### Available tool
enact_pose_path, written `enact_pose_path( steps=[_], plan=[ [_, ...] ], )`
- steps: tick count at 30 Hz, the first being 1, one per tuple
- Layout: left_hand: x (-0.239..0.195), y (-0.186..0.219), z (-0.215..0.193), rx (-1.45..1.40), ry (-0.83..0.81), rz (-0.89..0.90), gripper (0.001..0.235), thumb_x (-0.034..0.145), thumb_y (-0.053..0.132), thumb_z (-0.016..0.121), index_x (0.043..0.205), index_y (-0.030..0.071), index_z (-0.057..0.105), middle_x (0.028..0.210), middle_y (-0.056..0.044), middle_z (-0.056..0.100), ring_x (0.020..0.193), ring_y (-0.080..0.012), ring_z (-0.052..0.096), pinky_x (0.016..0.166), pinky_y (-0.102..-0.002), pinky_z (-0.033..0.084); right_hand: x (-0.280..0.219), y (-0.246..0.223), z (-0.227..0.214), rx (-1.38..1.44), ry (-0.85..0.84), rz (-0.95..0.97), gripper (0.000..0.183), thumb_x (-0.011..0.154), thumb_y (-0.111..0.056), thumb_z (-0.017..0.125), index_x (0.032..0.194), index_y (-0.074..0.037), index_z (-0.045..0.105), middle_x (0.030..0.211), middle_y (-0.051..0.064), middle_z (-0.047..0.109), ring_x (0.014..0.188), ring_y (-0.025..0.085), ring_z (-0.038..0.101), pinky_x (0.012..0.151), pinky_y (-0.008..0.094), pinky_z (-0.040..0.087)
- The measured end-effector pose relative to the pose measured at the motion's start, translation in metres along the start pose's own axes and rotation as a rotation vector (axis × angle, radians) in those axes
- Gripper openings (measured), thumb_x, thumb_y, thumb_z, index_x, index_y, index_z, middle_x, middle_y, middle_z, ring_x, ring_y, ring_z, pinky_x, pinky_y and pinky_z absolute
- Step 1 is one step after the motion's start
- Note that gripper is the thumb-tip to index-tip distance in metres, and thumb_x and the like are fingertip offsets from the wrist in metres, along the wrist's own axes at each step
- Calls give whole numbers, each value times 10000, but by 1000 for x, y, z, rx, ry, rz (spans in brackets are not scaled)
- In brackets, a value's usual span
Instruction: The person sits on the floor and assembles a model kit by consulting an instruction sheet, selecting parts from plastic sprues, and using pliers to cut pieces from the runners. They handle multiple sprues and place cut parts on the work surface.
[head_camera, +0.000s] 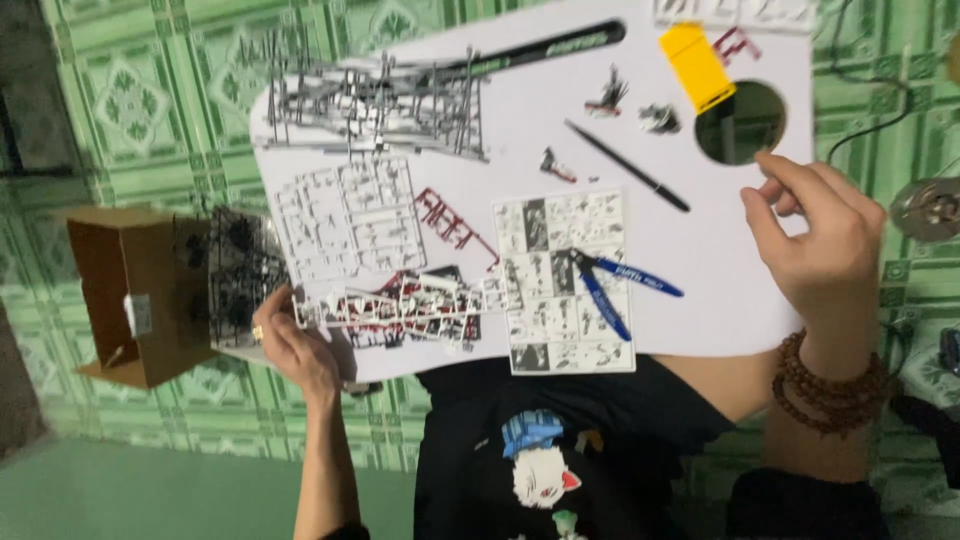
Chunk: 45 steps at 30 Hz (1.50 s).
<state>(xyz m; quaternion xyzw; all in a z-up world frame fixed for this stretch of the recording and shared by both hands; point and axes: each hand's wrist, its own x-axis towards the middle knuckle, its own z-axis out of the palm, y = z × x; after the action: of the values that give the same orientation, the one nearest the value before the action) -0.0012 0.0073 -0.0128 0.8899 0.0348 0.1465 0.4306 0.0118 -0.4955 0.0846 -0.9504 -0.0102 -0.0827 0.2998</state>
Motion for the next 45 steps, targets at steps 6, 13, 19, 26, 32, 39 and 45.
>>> enact_pose_path(
  steps=[6, 13, 19, 26, 32, 39, 45],
  plan=[
    [-3, -11, 2, 129, 18, 12, 607, 1050, 464, 231, 1060, -17, 601, 971, -133, 544, 934, -244, 484, 838, -440, 436, -48, -49, 47, 441, -119, 181, 236, 767, 168, 631, 1001, 138, 635, 1015, 204, 677, 718, 206, 613, 624, 256, 489],
    [4, 44, -9, 160, -28, -173, 280, 1047, 286, 477, 1119, 51, 611, 934, -127, 583, 767, -215, 590, 672, -355, 449, -34, -131, 87, 647, -350, 203, 510, 839, 1, 631, 1310, 119, 475, 1137, 310, 624, 892, 406, 680, 647, 435, 606],
    [21, 86, -31, 259, -221, -338, 346, 898, 299, 685, 1068, 1, 645, 876, -262, 660, 849, -458, 652, 738, -509, 515, -30, -148, 107, 865, -509, 453, 661, 862, 49, 533, 1450, 78, 231, 1258, 374, 465, 937, 430, 645, 741, 507, 574],
    [23, 72, -31, -34, -344, -481, 386, 765, 384, 749, 1001, 100, 637, 764, -117, 618, 732, -281, 584, 647, -372, 479, -42, -145, 130, 984, -462, 606, 768, 872, 161, 378, 1536, -10, 32, 960, 278, 486, 832, 451, 581, 684, 501, 515],
    [19, 68, -32, -174, -338, -402, 287, 762, 257, 725, 948, 60, 632, 854, -33, 703, 581, -121, 575, 569, -262, 468, -54, -142, 131, 1183, -438, 548, 846, 956, -95, 475, 1627, -29, -36, 762, -33, 523, 859, 195, 648, 794, 334, 605],
    [9, 61, -22, -219, -347, -291, 296, 769, 182, 712, 1017, 55, 613, 945, -113, 721, 468, -111, 528, 457, -259, 445, -62, -153, 130, 1037, -400, 585, 772, 978, -81, 477, 1649, -151, 101, 936, 10, 526, 896, 122, 615, 925, 462, 590],
    [6, 70, -33, -287, -334, -310, 299, 787, 166, 689, 1056, 74, 596, 977, -96, 714, 498, -133, 542, 500, -293, 460, -65, -163, 133, 949, -379, 553, 720, 992, -29, 439, 1628, -182, 137, 745, -43, 508, 756, 76, 580, 844, 385, 616]
  ],
)
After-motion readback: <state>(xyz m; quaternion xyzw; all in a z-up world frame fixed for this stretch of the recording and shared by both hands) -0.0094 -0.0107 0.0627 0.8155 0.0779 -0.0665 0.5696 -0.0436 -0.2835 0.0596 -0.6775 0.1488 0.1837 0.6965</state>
